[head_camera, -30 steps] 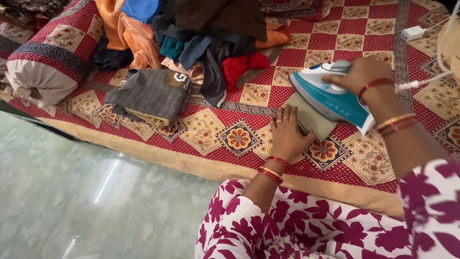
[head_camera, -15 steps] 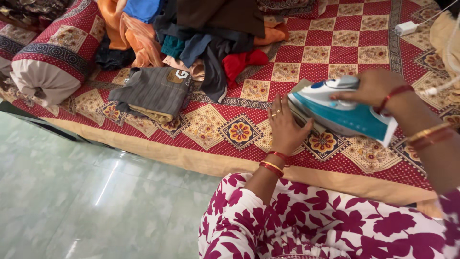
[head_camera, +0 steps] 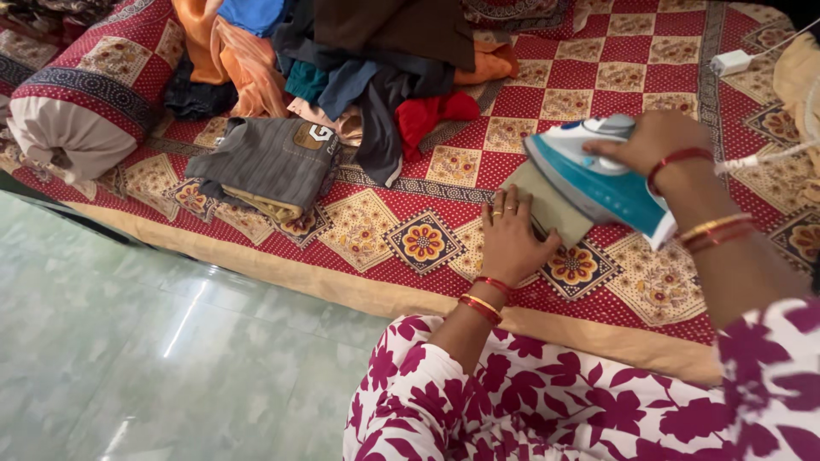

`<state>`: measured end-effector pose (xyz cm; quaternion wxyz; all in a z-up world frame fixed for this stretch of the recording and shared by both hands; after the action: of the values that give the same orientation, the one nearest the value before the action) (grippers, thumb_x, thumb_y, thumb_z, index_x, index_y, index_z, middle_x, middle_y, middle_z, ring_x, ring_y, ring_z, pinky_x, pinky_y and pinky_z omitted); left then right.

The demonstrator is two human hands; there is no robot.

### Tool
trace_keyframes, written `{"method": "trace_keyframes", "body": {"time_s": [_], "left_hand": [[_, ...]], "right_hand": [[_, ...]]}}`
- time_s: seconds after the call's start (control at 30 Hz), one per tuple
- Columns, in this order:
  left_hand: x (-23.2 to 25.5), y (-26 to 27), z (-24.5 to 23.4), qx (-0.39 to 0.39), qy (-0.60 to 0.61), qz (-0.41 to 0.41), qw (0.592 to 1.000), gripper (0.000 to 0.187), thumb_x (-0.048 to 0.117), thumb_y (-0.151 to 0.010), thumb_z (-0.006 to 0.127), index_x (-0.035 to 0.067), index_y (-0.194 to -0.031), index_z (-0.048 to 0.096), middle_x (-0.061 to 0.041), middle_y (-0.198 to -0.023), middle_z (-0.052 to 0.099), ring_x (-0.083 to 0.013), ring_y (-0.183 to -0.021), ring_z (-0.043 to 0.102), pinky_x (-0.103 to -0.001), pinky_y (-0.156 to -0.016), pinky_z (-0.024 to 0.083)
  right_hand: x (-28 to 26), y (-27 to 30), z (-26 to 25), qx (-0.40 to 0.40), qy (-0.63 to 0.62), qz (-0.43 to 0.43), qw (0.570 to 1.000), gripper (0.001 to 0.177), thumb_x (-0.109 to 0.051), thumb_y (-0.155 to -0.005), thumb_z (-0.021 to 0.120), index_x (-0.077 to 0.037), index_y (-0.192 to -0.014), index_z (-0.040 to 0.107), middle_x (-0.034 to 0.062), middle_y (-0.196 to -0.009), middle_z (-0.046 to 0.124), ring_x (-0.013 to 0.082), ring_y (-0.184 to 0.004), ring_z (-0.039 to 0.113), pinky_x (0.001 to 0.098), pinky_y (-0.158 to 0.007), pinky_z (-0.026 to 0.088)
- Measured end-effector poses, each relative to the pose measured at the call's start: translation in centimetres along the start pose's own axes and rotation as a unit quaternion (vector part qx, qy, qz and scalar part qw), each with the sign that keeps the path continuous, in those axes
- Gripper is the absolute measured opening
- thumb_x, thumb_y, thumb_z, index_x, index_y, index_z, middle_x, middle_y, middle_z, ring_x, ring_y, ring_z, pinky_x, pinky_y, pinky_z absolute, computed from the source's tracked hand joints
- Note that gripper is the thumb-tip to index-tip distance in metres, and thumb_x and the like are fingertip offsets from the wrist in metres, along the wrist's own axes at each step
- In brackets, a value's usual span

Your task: The person irons two pairs of shorts on a patterned bedspread. They first iron a light-colored pair, then switch to a dark brown pair, smoothing and folding each garment after ironing.

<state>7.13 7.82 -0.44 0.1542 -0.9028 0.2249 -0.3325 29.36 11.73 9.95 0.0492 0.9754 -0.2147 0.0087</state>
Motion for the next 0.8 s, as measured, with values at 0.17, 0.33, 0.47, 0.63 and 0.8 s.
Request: {"method": "trace_keyframes", "body": {"time_s": [0.17, 0.33, 0.47, 0.63, 0.8], "left_hand": [[0.0, 0.1, -0.3, -0.001, 0.004, 0.001, 1.000, 0.082, 0.048, -0.077, 0.069, 0.000, -0.142, 0.054, -0.025, -0.156, 0.044, -0.0412, -0.150, 0.034, -0.062, -0.124, 0.019], [-0.1, 0.3, -0.3, 0.002, 0.008, 0.000, 1.000, 0.082, 0.047, -0.076, 0.069, 0.000, -0.142, 0.054, -0.025, -0.157, 0.044, -0.0414, -0.150, 0.035, -0.064, -0.123, 0.017], [0.1, 0.3, -0.3, 0.003, 0.007, 0.000, 1.000, 0.081, 0.047, -0.077, 0.067, 0.000, -0.141, 0.055, -0.025, -0.156, 0.045, -0.0419, -0.150, 0.035, -0.064, -0.124, 0.017], [0.2, 0.3, -0.5, 0.001, 0.006, 0.005, 1.000, 0.077, 0.047, -0.079, 0.066, 0.001, -0.140, 0.057, -0.027, -0.157, 0.044, -0.0426, -0.150, 0.034, -0.065, -0.124, 0.015], [0.5, 0.4, -0.7, -0.001, 0.003, 0.017, 1.000, 0.073, 0.047, -0.080, 0.064, 0.003, -0.138, 0.058, -0.026, -0.156, 0.045, -0.0411, -0.151, 0.033, -0.065, -0.126, 0.010]], "right_hand": [[-0.2, -2.4, -0.7, 0.061, 0.006, -0.003, 0.998, 0.093, -0.090, -0.072, 0.069, -0.002, -0.099, 0.081, 0.0207, -0.093, 0.077, 0.0349, -0.083, 0.075, 0.0457, -0.075, 0.060], [2.6, -1.2, 0.4, 0.024, -0.007, 0.006, 1.000, 0.092, -0.089, -0.074, 0.068, -0.002, -0.100, 0.080, 0.0244, -0.094, 0.078, 0.0375, -0.084, 0.078, 0.0473, -0.075, 0.061], [6.0, -0.4, 1.1, 0.022, 0.026, 0.047, 0.998, 0.094, -0.090, -0.078, 0.065, 0.000, -0.099, 0.082, 0.0252, -0.092, 0.081, 0.0383, -0.085, 0.079, 0.0478, -0.076, 0.062], [9.9, -1.7, 0.6, 0.102, 0.067, 0.057, 0.991, 0.095, -0.091, -0.078, 0.067, 0.000, -0.098, 0.082, 0.0254, -0.092, 0.079, 0.0393, -0.085, 0.076, 0.0474, -0.076, 0.059], [13.0, -3.4, 0.7, 0.131, 0.036, 0.079, 0.988, 0.096, -0.092, -0.077, 0.067, 0.000, -0.100, 0.082, 0.0253, -0.095, 0.077, 0.0391, -0.086, 0.075, 0.0479, -0.073, 0.060]]}}
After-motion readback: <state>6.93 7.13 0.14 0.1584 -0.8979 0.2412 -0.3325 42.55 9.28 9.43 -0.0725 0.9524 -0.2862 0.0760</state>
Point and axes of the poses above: each hand's wrist, its own y-axis away from the middle knuckle, its own z-axis out of the palm, x = y × z, the point moved 10 cm from there along -y, towards the middle knuckle
